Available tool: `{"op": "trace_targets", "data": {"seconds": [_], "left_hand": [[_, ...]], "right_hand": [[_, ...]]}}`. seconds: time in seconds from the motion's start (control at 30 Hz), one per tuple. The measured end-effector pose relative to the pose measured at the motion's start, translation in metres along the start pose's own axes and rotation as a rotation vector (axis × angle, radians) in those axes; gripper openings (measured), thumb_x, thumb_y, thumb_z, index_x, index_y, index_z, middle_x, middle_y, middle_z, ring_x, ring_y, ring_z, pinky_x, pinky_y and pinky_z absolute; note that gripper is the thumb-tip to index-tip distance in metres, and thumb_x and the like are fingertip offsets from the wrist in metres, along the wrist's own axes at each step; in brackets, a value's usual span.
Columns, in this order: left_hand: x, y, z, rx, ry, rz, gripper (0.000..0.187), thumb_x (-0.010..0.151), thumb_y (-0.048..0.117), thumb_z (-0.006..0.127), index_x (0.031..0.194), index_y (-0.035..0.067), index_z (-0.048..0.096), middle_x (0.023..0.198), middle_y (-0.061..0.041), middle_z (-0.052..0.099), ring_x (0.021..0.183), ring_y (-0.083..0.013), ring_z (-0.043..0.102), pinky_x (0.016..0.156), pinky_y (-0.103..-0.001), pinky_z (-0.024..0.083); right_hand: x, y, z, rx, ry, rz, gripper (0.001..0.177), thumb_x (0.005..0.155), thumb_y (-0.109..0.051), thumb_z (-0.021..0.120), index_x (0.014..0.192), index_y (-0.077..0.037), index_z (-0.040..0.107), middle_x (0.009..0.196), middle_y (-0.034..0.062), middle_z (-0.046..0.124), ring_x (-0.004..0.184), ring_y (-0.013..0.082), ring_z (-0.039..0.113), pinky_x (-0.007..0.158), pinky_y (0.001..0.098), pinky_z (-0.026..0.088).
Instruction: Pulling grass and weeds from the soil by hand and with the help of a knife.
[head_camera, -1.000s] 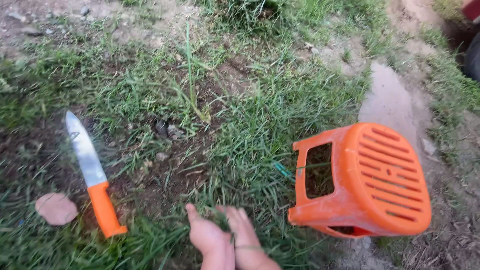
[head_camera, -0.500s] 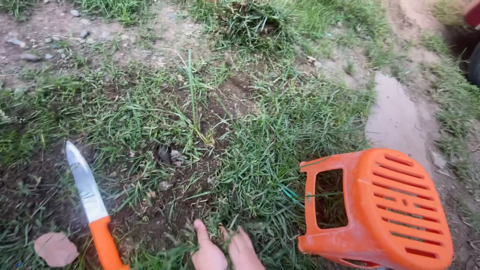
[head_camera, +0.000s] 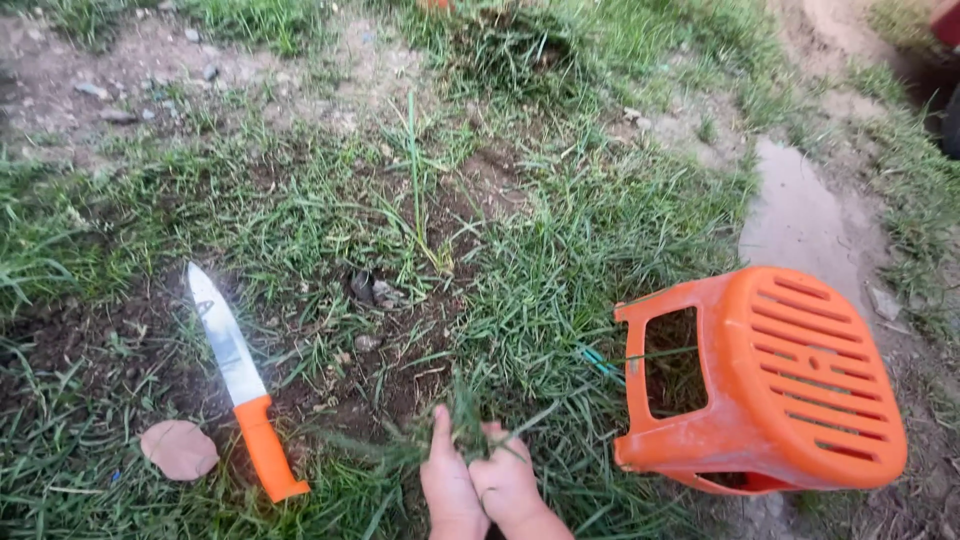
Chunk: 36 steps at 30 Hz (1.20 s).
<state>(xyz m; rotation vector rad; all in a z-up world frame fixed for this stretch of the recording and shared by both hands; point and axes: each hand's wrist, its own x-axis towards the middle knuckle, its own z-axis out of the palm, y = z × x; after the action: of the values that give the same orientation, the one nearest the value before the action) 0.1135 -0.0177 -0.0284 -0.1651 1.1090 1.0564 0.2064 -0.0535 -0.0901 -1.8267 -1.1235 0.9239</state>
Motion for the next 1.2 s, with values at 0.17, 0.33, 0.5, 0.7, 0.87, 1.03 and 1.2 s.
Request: {"op": "trace_targets", "data": {"seconds": [0.17, 0.33, 0.5, 0.7, 0.87, 1.03, 1.2], "left_hand": [[-0.027, 0.005, 0.012, -0.103, 0.053, -0.012, 0.054, 0.095, 0.048, 0.062, 0.093, -0.005, 0.071, 0.083, -0.018, 0.073, 0.074, -0.0254, 0.068, 0.071, -0.04, 0.056], [-0.006, 0.006, 0.013, -0.247, 0.223, -0.163, 0.049, 0.099, 0.045, 0.064, 0.092, -0.004, 0.069, 0.081, -0.019, 0.068, 0.073, -0.0271, 0.066, 0.068, -0.043, 0.052], [0.011, 0.03, 0.01, 0.025, -0.092, -0.217, 0.055, 0.09, 0.047, 0.061, 0.091, -0.006, 0.073, 0.076, -0.019, 0.074, 0.069, -0.0284, 0.069, 0.069, -0.041, 0.058], [0.059, 0.011, -0.003, 0.579, 0.093, -0.11, 0.074, 0.093, 0.064, 0.062, 0.09, -0.009, 0.078, 0.076, -0.011, 0.068, 0.068, -0.0209, 0.057, 0.068, -0.038, 0.049], [0.046, 0.027, 0.007, 0.49, 0.067, -0.009, 0.061, 0.092, 0.058, 0.062, 0.098, -0.001, 0.078, 0.091, -0.006, 0.076, 0.078, -0.0181, 0.063, 0.077, -0.037, 0.053], [0.041, 0.028, 0.028, 0.452, -0.06, 0.058, 0.067, 0.101, 0.056, 0.059, 0.103, -0.009, 0.076, 0.096, -0.014, 0.073, 0.079, -0.0241, 0.06, 0.079, -0.041, 0.051], [0.026, 0.031, 0.021, 0.509, 0.014, 0.061, 0.065, 0.097, 0.057, 0.057, 0.106, -0.004, 0.078, 0.1, -0.009, 0.076, 0.084, -0.0194, 0.064, 0.084, -0.037, 0.053]], "right_hand": [[0.011, 0.005, 0.006, 1.344, -0.074, 0.586, 0.025, 0.09, -0.013, 0.051, 0.105, 0.005, 0.059, 0.104, 0.0259, 0.069, 0.099, 0.0382, 0.07, 0.094, 0.0506, 0.058], [0.008, -0.05, 0.007, 1.212, 0.24, 0.938, 0.019, 0.094, -0.014, 0.043, 0.111, -0.008, 0.05, 0.109, 0.027, 0.064, 0.103, 0.0435, 0.066, 0.097, 0.0592, 0.052], [0.023, -0.074, 0.005, 0.222, 0.101, 0.469, 0.031, 0.083, -0.019, 0.06, 0.112, -0.009, 0.064, 0.101, 0.0209, 0.071, 0.097, 0.0379, 0.07, 0.088, 0.0469, 0.055], [0.024, -0.104, -0.009, -0.353, -0.065, 0.252, 0.039, 0.074, -0.026, 0.07, 0.11, -0.011, 0.075, 0.095, 0.018, 0.078, 0.09, 0.0353, 0.074, 0.082, 0.0403, 0.059], [0.027, -0.086, 0.004, -0.553, -0.091, 0.355, 0.045, 0.078, -0.029, 0.069, 0.114, -0.003, 0.069, 0.098, 0.0257, 0.071, 0.096, 0.0416, 0.071, 0.087, 0.0482, 0.057], [0.034, -0.053, -0.007, -0.594, -0.175, 0.098, 0.035, 0.087, -0.025, 0.059, 0.103, 0.0, 0.076, 0.106, 0.0249, 0.073, 0.104, 0.041, 0.071, 0.096, 0.0479, 0.055], [0.015, -0.097, -0.017, -0.378, -0.245, 0.096, 0.045, 0.084, -0.024, 0.056, 0.125, -0.011, 0.068, 0.118, 0.0227, 0.07, 0.113, 0.0402, 0.064, 0.098, 0.0462, 0.051]]}}
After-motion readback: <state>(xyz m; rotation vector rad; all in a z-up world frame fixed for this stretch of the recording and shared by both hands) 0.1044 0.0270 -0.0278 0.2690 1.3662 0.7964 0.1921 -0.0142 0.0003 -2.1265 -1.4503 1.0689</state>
